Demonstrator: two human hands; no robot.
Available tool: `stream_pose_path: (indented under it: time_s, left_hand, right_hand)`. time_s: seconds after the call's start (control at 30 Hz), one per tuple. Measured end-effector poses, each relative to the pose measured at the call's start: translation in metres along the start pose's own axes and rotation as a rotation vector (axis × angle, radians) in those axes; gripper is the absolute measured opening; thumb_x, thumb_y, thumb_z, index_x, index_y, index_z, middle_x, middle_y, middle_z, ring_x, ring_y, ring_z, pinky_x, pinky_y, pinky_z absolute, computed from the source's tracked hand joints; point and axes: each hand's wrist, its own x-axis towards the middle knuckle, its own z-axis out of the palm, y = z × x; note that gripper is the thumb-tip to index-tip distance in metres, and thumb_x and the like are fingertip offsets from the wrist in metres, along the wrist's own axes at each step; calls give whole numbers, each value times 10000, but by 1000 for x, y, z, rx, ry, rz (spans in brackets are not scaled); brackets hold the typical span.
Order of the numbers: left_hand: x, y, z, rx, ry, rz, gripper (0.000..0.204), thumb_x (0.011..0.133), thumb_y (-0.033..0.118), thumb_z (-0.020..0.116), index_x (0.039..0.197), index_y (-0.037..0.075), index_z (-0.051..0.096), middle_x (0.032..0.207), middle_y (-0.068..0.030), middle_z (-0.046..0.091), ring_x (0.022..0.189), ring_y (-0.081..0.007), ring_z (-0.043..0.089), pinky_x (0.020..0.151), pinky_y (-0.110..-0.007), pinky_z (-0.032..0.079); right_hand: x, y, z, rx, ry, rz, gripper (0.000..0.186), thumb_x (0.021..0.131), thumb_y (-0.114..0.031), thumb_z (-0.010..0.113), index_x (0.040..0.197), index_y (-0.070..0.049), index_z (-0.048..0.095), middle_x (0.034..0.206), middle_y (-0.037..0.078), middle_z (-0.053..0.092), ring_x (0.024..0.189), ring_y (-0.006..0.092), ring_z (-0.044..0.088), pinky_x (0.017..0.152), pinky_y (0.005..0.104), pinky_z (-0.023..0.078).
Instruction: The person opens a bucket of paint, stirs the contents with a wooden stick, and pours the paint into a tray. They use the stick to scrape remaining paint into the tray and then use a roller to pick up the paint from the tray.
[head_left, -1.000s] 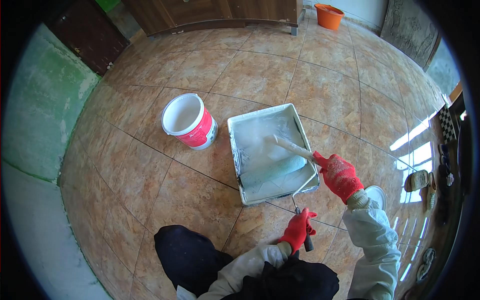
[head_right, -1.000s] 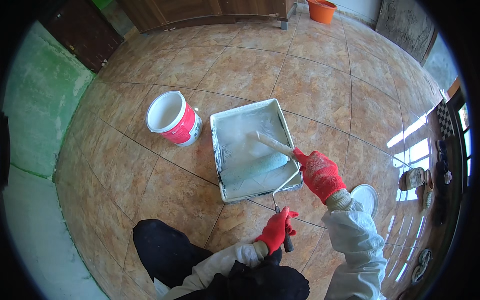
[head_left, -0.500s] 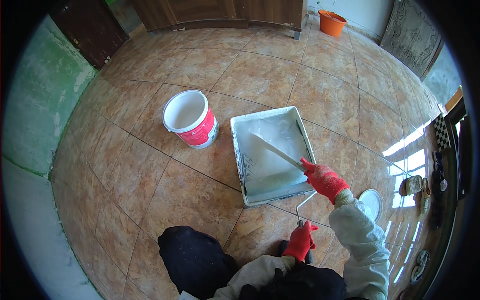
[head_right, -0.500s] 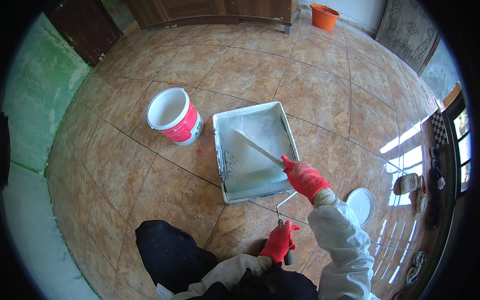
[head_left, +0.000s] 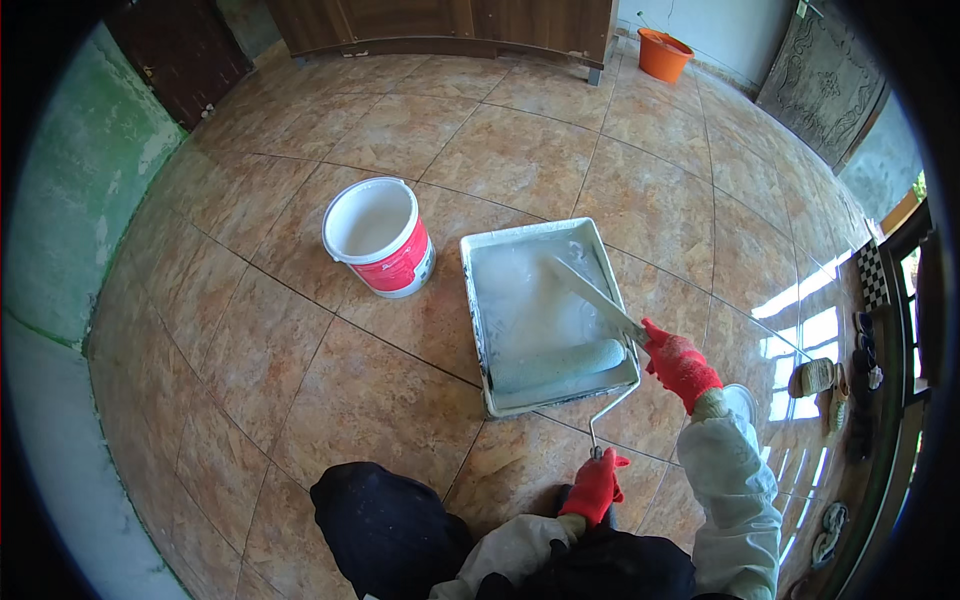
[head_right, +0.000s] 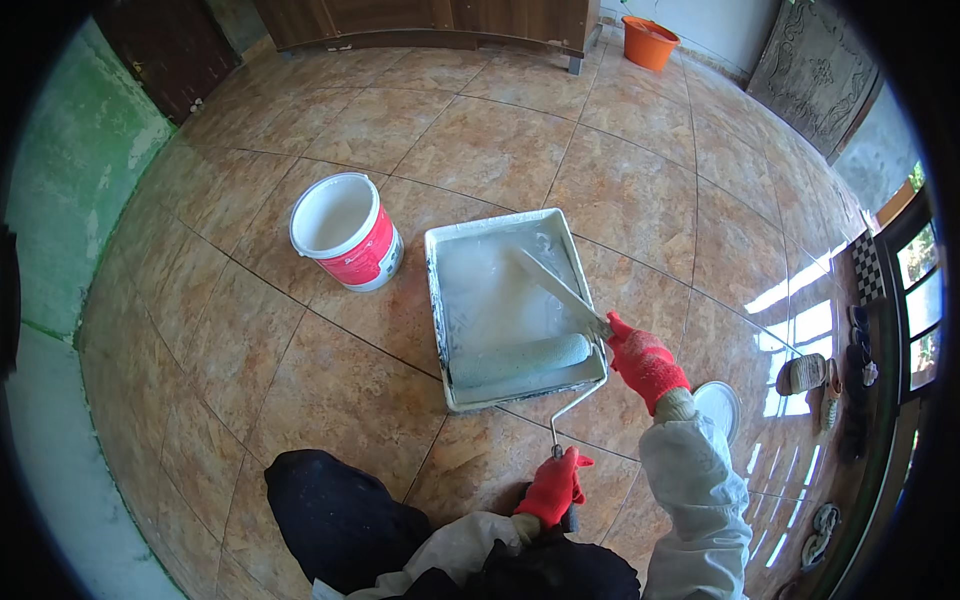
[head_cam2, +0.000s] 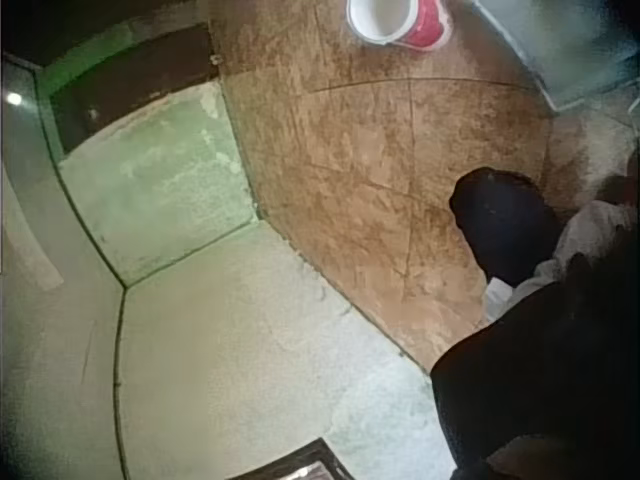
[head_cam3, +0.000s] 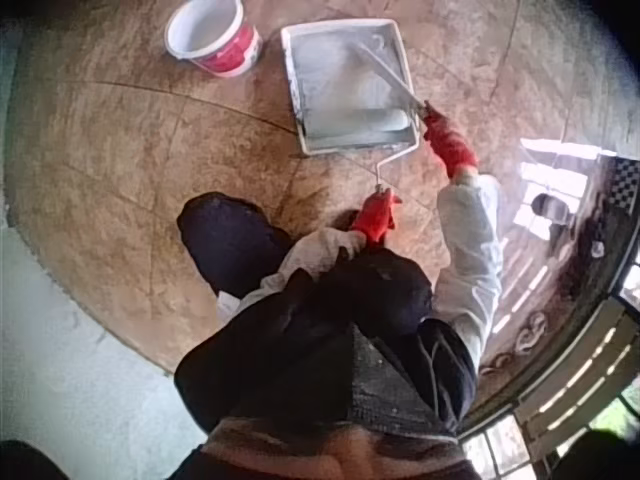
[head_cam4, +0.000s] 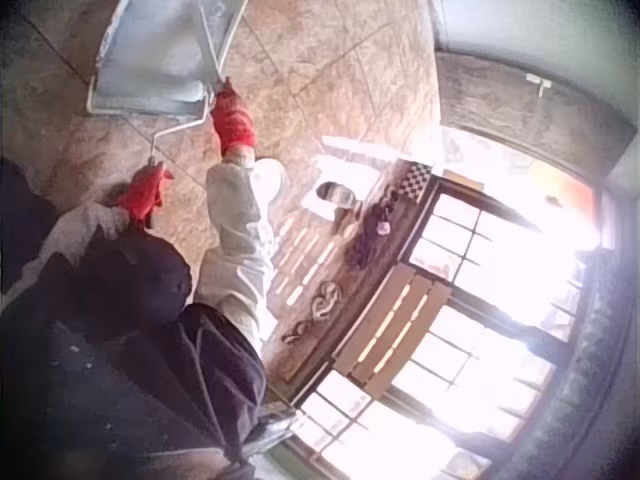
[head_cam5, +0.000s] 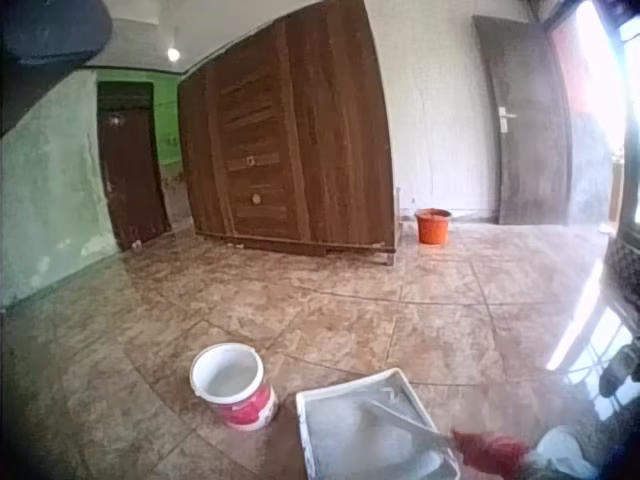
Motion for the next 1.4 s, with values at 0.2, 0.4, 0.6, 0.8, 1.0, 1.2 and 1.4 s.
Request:
stream_pose_path:
  time_s: [0.2, 0.4, 0.6, 0.8, 1.0, 1.2, 1.4]
  left_hand:
    - [9, -6, -8, -42, -3, -44, 505, 993, 426, 363, 1072, 19, 652, 535, -29, 459, 453, -162, 510, 504, -323, 479]
    - [12, -8, -10, -91, 44, -70, 499, 964, 471, 437, 1051, 18, 629, 646, -60, 523, 524, -148, 557, 537, -310, 505]
    - [24, 7, -69, 792, -258, -47, 721, 893, 688, 361, 1003, 22, 614, 743, -89, 560, 689, -194, 594, 715, -376, 480]
    - [-64, 226, -85, 1126, 498, -57, 854, 823, 751, 363, 1116, 0, 645, 1167, -275, 592, 1145, -411, 540, 975, -465, 415]
    - [-29, 335, -149, 1829, 659, 65, 738, 868, 672, 390, 943, -6, 672, 951, -195, 681, 934, -391, 622, 866, -508, 436]
    - [-14, 322, -196, 1690, 223, -50, 795, 891, 658, 400, 1321, -7, 474, 1198, -172, 603, 1016, -312, 612, 899, -444, 454]
    - [29, 287, -216, 883, 4, -268, 794, 915, 570, 495, 1461, 35, 279, 1315, -116, 511, 985, -219, 609, 829, -333, 503]
  right_hand:
    - [-7, -33, 24, -307, 155, -246, 545, 924, -245, 496, 1444, -314, 346, 881, 196, 647, 800, 386, 634, 705, 437, 484]
    - [-25, -55, 32, -409, 64, -178, 564, 905, -272, 540, 1436, -284, 348, 989, 183, 626, 902, 368, 627, 737, 462, 493]
    - [-33, -35, 30, -342, 72, -213, 625, 857, -281, 604, 1432, -259, 359, 1041, 184, 599, 960, 367, 609, 767, 460, 491]
    - [-34, -14, 23, -62, 67, -208, 617, 851, -269, 607, 1428, -230, 391, 1082, 211, 598, 1030, 385, 580, 852, 453, 463]
    - [-31, -8, 17, -34, 40, -194, 564, 874, -266, 592, 1411, -216, 427, 1094, 207, 605, 1020, 371, 591, 854, 426, 467]
    - [-5, 57, 23, 319, 73, -65, 416, 965, -337, 478, 1341, -164, 523, 996, 130, 669, 808, 218, 639, 749, 352, 507]
    - [-29, 16, 6, 400, -64, 55, 465, 979, -402, 396, 1290, -97, 559, 1024, 157, 672, 873, 227, 655, 793, 323, 487]
